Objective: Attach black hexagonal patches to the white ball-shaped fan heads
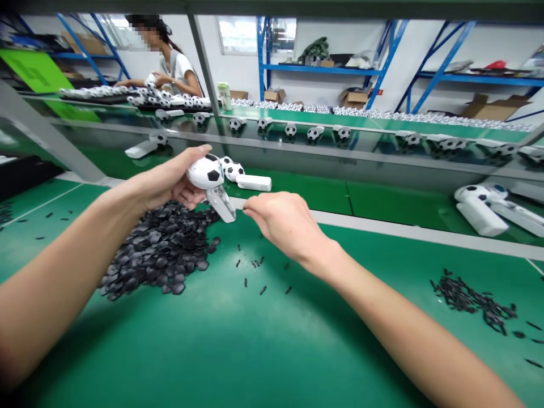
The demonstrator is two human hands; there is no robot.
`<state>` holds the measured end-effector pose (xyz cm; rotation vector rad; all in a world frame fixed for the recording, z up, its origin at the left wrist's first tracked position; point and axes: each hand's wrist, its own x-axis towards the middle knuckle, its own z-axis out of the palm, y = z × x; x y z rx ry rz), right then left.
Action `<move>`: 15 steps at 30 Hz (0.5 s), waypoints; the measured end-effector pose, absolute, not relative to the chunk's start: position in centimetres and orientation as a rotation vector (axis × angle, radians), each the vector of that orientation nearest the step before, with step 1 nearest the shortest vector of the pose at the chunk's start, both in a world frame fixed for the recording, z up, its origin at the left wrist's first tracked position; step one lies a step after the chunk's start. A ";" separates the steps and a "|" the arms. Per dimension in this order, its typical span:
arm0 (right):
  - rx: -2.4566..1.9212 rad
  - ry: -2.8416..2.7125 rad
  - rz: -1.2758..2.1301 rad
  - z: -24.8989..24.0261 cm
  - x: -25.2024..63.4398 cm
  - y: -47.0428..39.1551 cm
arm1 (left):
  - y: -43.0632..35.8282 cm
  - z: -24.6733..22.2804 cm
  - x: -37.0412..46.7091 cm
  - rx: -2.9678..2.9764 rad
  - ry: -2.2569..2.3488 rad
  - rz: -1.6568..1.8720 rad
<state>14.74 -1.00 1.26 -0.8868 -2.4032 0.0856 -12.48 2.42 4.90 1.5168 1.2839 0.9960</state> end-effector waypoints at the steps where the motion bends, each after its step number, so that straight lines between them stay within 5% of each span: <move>1: -0.850 -2.330 0.076 1.4 14.8 -1.0 | 2.1 5.2 -12.2 1.462 1.274 0.927; 5: -0.769 -2.151 0.117 1.9 15.0 -1.4 | 0.7 6.2 -10.5 1.276 1.298 0.817; 15: -0.806 -2.019 0.373 2.3 14.9 -1.8 | 1.0 5.2 -9.0 0.986 0.803 1.395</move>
